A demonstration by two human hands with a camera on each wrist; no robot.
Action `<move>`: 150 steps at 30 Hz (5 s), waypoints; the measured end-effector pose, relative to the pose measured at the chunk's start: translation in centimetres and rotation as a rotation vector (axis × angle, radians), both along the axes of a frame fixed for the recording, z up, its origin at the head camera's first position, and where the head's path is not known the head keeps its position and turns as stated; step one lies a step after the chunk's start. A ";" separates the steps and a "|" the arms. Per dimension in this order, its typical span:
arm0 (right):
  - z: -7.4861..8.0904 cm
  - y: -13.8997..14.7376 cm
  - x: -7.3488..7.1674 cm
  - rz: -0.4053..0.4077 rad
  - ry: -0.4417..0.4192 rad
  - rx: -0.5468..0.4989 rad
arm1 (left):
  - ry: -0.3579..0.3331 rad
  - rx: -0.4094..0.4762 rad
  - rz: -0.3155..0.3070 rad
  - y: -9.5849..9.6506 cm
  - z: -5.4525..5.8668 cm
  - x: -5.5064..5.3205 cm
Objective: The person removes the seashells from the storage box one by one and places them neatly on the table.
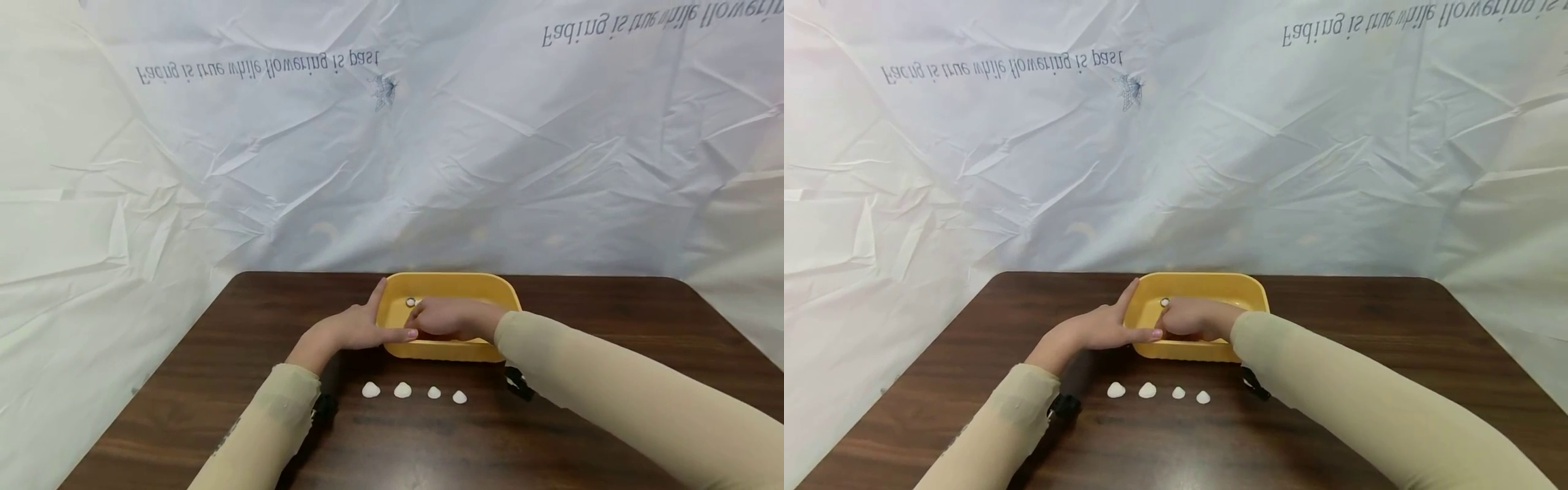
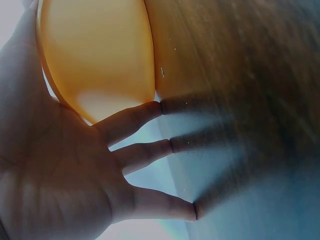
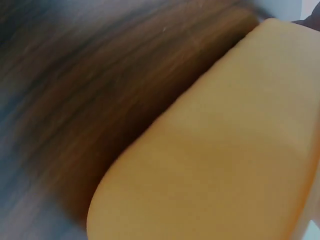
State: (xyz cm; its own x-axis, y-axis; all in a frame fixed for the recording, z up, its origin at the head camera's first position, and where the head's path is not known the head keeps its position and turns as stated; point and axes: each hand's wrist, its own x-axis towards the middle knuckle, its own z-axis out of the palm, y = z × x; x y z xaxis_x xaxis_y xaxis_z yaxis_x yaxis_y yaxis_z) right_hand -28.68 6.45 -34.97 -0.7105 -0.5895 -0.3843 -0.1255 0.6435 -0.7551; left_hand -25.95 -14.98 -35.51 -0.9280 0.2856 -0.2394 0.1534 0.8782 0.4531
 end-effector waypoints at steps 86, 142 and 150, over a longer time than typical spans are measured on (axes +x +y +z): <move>-1.0 6.2 -2.9 -0.223 0.365 0.279 | -0.022 0.005 0.022 -0.1 -0.1 0.0; 2.3 6.8 0.7 -0.181 0.493 -0.024 | -0.027 0.001 0.024 0.0 0.1 0.1; 3.5 8.5 4.4 -0.266 0.447 -0.087 | -0.036 0.017 0.034 -0.1 0.0 0.0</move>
State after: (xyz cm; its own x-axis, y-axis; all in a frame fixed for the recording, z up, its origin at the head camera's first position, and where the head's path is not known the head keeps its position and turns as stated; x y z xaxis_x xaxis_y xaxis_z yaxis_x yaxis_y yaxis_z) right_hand -24.28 14.93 -31.47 -0.9234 -0.3824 0.0329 -0.2883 0.6344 -0.7173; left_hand -25.91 -15.04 -35.47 -0.9279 0.2588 -0.2686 0.1070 0.8745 0.4730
